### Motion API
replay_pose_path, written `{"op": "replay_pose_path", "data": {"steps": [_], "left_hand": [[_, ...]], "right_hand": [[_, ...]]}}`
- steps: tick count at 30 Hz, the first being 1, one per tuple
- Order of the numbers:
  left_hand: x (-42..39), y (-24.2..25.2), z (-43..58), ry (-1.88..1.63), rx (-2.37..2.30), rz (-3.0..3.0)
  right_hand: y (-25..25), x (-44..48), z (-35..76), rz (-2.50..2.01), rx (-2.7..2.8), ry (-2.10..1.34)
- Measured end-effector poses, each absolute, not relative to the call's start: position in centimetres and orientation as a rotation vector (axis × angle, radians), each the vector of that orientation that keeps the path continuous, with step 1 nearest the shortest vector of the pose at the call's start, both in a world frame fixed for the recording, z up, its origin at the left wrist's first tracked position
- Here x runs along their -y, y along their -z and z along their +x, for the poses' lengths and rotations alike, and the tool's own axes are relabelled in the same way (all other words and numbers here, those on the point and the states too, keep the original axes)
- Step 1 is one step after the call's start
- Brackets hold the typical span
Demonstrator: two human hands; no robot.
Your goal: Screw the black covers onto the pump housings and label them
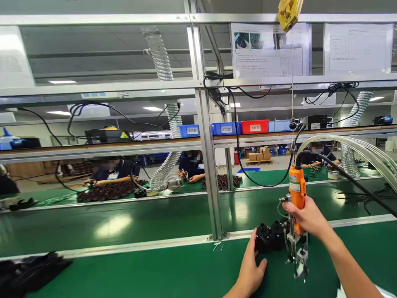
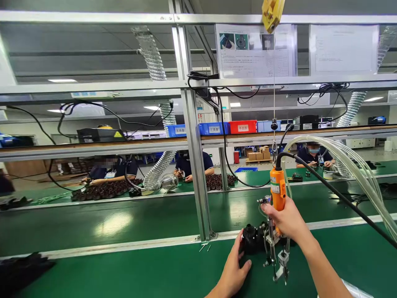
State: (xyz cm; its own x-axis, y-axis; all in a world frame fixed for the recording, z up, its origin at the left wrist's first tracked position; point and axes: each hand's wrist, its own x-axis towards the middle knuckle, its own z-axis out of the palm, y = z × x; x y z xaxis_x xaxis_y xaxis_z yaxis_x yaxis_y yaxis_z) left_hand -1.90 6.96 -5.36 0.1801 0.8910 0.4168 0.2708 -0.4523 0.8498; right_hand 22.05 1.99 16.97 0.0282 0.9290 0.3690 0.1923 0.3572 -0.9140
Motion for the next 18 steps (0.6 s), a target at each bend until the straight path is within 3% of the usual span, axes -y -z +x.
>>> {"op": "replay_pose_path", "data": {"steps": [4, 7, 13, 18], "left_hand": [[-5.3, 3.5, -1.5, -1.555, -1.125, 2.207], [-2.8, 2.0, -0.4, -1.624, -0.876, 2.512], [2.1, 1.2, 4.0, -0.896, -0.242, 2.604], [2.4, 0.0, 9.8, -0.759, -0.156, 2.502]], "right_hand": [[-17.1, -2.5, 23.5, -1.129, 1.459, -0.706], [-17.0, -2.7, 25.3, -1.159, 1.417, -0.679], [-16.0, -1.3, 29.4, -1.229, 1.341, -0.612], [-13.5, 4.9, 31.9, -1.306, 1.257, -0.490]]}}
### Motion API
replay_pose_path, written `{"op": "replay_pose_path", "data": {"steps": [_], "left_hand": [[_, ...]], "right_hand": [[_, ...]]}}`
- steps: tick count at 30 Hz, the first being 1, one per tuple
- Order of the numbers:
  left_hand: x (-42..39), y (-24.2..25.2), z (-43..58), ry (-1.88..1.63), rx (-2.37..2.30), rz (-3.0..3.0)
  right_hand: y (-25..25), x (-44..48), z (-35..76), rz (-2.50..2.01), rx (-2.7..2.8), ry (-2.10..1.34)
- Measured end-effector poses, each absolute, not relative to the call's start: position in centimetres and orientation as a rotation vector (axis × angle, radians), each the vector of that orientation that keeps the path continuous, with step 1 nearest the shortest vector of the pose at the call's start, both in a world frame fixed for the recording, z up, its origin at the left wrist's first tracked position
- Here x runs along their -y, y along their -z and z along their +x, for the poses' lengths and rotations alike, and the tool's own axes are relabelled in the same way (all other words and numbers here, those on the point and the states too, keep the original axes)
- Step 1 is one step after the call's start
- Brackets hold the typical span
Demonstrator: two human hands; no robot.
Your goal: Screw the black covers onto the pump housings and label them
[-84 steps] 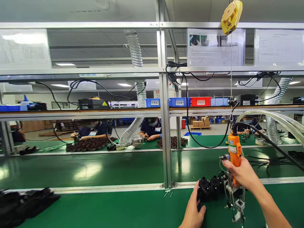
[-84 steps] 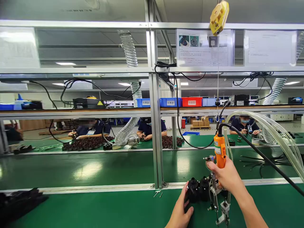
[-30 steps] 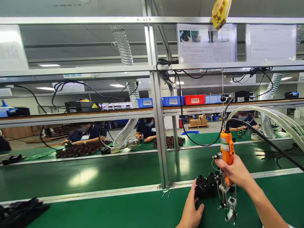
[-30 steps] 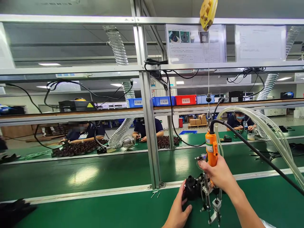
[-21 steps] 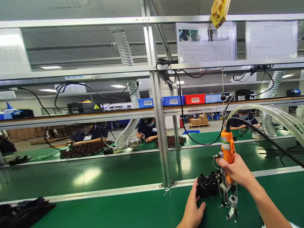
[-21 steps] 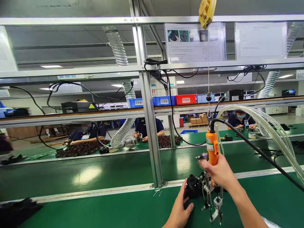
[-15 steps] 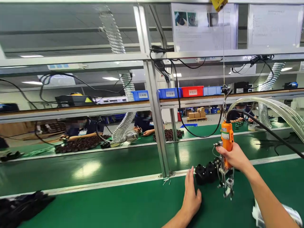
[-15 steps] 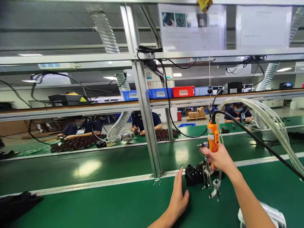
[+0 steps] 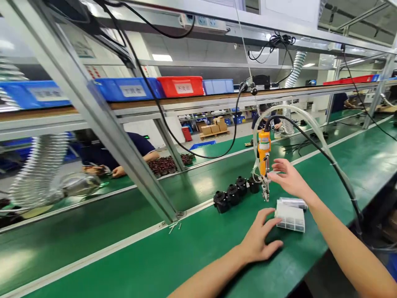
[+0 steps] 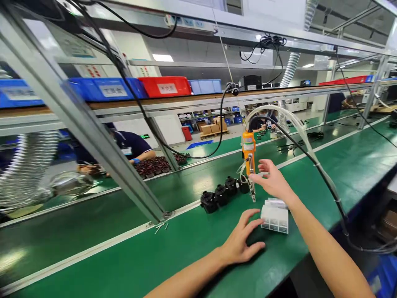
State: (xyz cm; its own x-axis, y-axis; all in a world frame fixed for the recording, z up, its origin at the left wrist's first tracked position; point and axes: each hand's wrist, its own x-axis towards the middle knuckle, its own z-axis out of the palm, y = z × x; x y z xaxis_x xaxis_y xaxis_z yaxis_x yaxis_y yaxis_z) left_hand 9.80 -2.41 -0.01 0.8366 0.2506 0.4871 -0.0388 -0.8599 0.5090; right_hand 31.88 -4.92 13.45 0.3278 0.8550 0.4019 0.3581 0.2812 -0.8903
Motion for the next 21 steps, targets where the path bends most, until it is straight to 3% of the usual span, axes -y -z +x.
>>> {"op": "replay_pose_path", "data": {"steps": [6, 11, 21], "left_hand": [[1.3, -0.8, 15.9, -0.845, -0.098, 2.427], [0.9, 0.3, 17.8, -0.944, -0.135, 2.386], [2.0, 0.9, 18.1, -0.911, -0.355, 2.003]], "right_hand": [[-5.7, 14.7, 34.4, -1.527, 1.523, -0.130], [0.2, 16.8, 36.0, -1.593, 1.643, 0.004], [2.0, 15.5, 35.3, -1.539, 1.417, -0.080]]}}
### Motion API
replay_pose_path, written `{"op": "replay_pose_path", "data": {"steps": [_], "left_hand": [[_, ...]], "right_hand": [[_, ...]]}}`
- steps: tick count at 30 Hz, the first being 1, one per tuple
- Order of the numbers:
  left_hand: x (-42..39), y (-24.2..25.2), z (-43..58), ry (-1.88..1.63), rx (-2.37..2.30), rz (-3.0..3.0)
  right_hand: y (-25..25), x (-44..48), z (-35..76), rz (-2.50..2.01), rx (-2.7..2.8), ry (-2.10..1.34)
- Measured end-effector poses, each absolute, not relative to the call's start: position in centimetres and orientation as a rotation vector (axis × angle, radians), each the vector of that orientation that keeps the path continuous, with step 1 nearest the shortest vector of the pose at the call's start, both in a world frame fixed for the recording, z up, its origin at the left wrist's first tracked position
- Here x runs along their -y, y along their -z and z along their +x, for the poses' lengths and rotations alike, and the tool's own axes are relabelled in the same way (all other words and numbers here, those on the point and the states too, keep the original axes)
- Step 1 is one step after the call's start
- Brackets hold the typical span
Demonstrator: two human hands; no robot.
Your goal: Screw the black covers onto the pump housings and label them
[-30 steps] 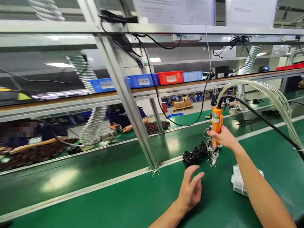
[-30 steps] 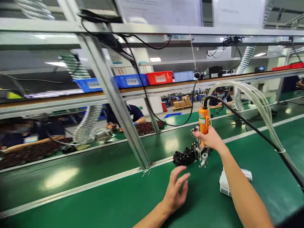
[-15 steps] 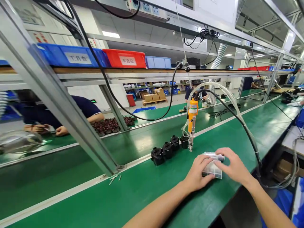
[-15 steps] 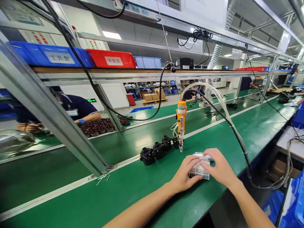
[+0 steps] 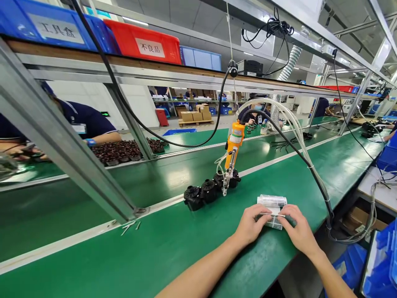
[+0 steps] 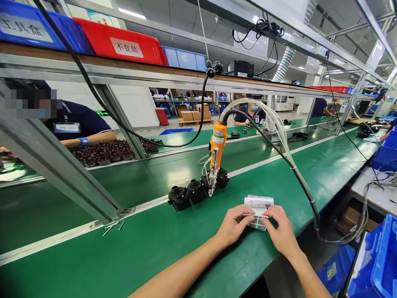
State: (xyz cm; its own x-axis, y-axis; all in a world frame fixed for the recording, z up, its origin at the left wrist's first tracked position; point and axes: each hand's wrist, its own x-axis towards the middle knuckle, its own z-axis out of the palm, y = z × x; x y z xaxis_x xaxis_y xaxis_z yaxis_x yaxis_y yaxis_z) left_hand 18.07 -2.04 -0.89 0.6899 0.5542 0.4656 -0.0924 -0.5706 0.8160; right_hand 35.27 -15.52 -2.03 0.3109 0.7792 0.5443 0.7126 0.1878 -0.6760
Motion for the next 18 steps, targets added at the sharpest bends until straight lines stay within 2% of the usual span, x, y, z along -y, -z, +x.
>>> {"op": "replay_pose_path", "data": {"steps": [9, 15, 18], "left_hand": [[2.2, 0.4, 18.2, -0.899, -0.465, 1.903], [2.3, 0.4, 18.2, -0.876, -0.475, 1.842], [2.6, 0.6, 18.2, -0.828, -0.487, 1.825]], "right_hand": [[2.4, 15.2, 34.1, -1.553, 1.265, -0.109], [1.5, 16.2, 35.0, -1.372, 1.504, 0.276], [1.2, 16.1, 34.6, -1.341, 1.510, 0.279]]}}
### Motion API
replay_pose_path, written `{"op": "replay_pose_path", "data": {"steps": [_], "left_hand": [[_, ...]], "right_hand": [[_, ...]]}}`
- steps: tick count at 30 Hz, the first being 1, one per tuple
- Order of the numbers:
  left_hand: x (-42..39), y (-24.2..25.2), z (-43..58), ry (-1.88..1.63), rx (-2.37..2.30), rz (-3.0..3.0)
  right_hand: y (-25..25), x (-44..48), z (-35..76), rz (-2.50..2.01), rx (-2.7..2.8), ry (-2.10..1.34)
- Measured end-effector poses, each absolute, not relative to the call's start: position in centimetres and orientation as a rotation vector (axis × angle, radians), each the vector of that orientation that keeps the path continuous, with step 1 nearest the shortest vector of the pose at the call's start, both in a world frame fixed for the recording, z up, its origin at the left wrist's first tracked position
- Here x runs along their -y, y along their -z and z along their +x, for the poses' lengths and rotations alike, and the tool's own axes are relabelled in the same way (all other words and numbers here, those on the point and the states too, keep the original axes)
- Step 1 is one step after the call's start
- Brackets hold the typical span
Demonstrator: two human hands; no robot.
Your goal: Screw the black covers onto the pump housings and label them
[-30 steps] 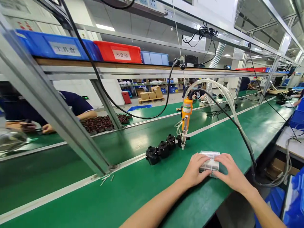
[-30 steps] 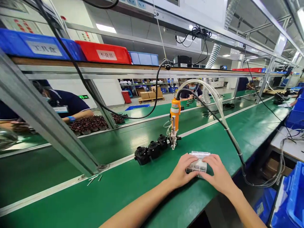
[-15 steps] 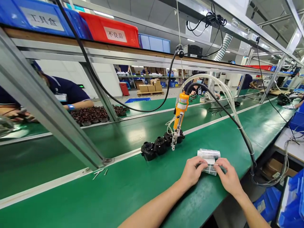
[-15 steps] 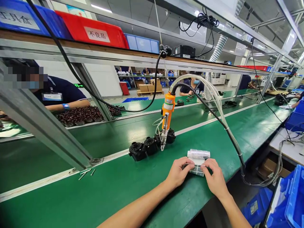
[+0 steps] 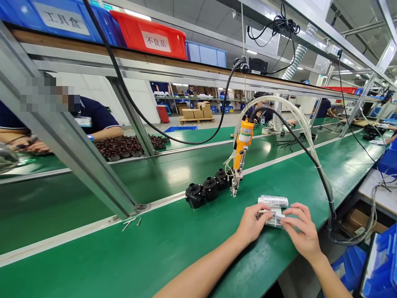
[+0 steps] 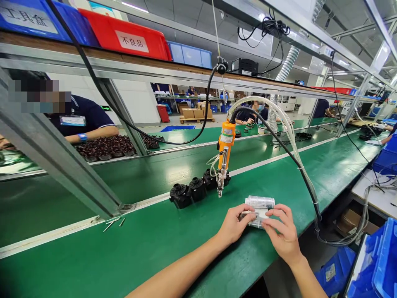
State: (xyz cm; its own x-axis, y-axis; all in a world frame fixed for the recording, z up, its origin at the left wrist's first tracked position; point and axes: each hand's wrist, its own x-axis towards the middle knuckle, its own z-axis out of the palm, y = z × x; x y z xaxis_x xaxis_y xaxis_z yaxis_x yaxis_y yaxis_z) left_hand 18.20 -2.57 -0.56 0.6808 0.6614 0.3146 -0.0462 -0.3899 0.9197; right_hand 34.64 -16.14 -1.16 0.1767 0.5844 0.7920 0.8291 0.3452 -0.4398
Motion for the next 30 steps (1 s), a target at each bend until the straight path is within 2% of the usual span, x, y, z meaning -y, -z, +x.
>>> {"op": "replay_pose_path", "data": {"steps": [5, 12, 14, 18, 22, 24, 30], "left_hand": [[2.6, 0.8, 18.1, -0.773, -0.422, 1.662], [1.7, 0.9, 18.2, -0.844, -0.546, 1.599], [1.8, 0.9, 18.2, -0.856, -0.574, 1.642], [2.2, 0.9, 18.1, -0.834, -0.560, 1.765], [2.4, 1.1, 18.0, -0.795, -0.493, 1.872], [2.3, 1.2, 17.9, -0.771, -0.438, 1.923], [2.1, 1.0, 17.9, -0.758, -0.442, 1.976]], "right_hand": [[1.1, 15.2, 34.1, -1.451, 1.346, 0.139], [1.8, 15.2, 34.4, -1.352, 1.453, 0.411], [1.7, 15.0, 33.8, -1.340, 1.320, 0.279], [0.4, 14.5, 32.2, -1.291, 1.096, -0.206], [-1.1, 14.4, 31.1, -1.178, 1.070, -0.406], [-1.5, 14.6, 31.0, -1.126, 1.008, -0.394], [0.2, 14.9, 31.2, -1.210, 1.007, -0.047]]}}
